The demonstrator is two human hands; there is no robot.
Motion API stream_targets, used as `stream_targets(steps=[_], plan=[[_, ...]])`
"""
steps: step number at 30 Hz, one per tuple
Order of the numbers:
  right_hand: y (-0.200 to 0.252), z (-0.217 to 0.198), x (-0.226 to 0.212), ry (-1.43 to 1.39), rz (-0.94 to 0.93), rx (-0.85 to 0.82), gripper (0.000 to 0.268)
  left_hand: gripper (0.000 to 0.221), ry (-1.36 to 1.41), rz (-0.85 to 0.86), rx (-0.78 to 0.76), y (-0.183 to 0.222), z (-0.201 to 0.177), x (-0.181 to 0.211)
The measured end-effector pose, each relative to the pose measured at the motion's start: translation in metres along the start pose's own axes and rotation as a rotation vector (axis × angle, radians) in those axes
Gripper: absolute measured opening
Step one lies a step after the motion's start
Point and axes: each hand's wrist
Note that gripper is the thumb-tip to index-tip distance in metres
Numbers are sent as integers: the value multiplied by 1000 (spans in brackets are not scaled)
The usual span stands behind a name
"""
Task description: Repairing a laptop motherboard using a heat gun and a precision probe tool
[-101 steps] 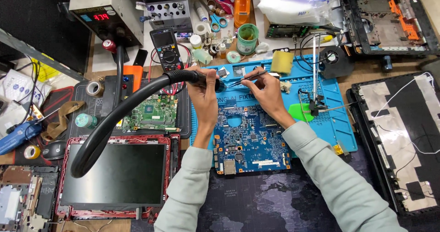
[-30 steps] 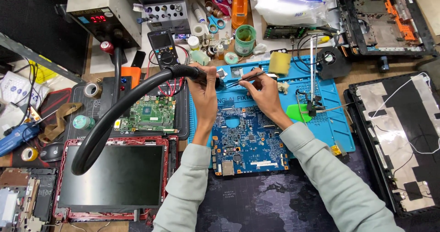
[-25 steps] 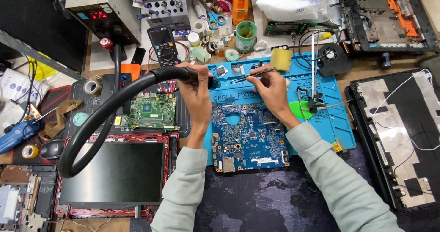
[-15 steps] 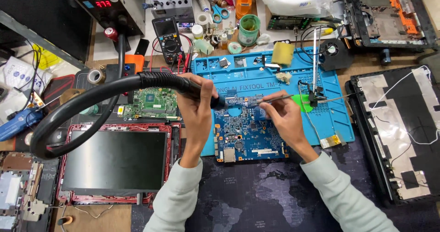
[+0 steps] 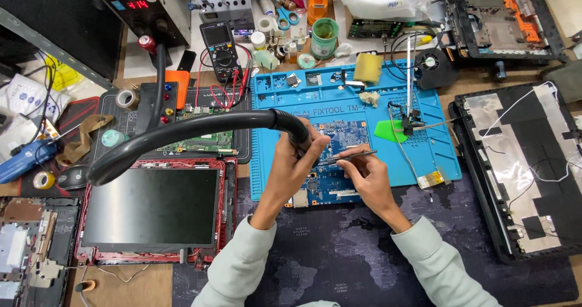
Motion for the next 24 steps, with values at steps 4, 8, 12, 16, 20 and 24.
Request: stream_targets(steps=[4, 8, 12, 16, 20, 24], plan=[[-1, 0, 0, 4, 11, 2, 11, 12, -2, 2, -9, -2, -1, -3], [-1, 0, -1, 29, 5, -3, 11, 11, -11, 16, -2, -6, -1, 1], [-1, 0, -2, 61, -10, -11, 9, 10, -12, -5, -14, -2, -1, 0], [-1, 0, -3, 66, -13, -23, 9, 11, -23, -14, -14, 0, -2, -4], [-1, 0, -5, 76, -12, -21, 9, 11, -16, -13, -14, 0, -3, -3], [-2, 0, -5, 80, -16, -20, 10, 11, -13, 2, -26, 0, -3, -3]])
Point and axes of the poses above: each hand's wrist, its own y-axis away from the middle knuckle, its own z-axis out of the palm, x = y × z, and after that the axes turned 4 degrees about y, right-handed
